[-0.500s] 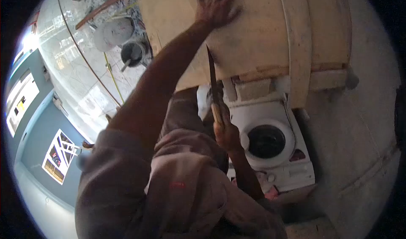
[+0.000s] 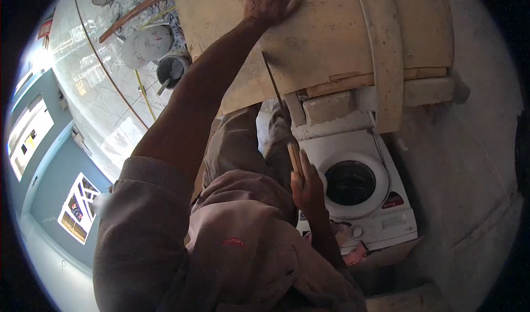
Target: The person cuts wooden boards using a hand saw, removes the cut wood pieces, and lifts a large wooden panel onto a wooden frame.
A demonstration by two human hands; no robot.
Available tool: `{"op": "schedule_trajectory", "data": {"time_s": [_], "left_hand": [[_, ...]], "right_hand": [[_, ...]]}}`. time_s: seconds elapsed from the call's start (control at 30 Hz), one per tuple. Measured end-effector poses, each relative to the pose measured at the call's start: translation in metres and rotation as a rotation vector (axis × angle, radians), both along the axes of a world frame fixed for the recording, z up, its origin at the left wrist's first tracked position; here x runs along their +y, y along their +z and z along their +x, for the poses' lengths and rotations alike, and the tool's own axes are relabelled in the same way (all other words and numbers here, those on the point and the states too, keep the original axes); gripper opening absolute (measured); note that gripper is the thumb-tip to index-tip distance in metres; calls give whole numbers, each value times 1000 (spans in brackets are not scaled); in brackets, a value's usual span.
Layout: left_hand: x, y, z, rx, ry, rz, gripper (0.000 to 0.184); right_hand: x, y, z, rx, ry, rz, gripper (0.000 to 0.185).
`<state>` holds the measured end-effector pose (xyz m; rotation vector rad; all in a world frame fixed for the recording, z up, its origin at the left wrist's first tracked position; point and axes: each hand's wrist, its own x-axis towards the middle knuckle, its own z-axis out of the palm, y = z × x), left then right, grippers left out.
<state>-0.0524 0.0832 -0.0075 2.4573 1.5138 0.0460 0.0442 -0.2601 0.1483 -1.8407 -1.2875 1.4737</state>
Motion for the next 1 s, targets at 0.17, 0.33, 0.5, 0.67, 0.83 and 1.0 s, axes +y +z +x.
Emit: {"op": "schedule_trajectory", "data": {"time_s": [0.17, 0.33, 0.5, 0.67, 0.83, 1.0], "left_hand": [[4, 5, 0, 51, 2, -96, 60], [5, 7, 0, 41, -3, -92, 60], [7, 11, 4, 25, -19, -89, 59], [5, 11, 1, 43, -1, -137, 60], [-7, 6, -1, 37, -13, -89, 60], [0, -8, -3, -5, -41, 43, 58]], "right_hand": [[-3, 7, -12, 6, 16, 22, 50], [50, -70, -49, -79, 11, 40, 49], [57, -11, -22, 17, 41, -199, 47], [29, -2, -20, 46, -50, 43, 46], [31, -137, -45, -128, 9, 288, 44], [33, -124, -36, 21, -116, 198, 44]]}}
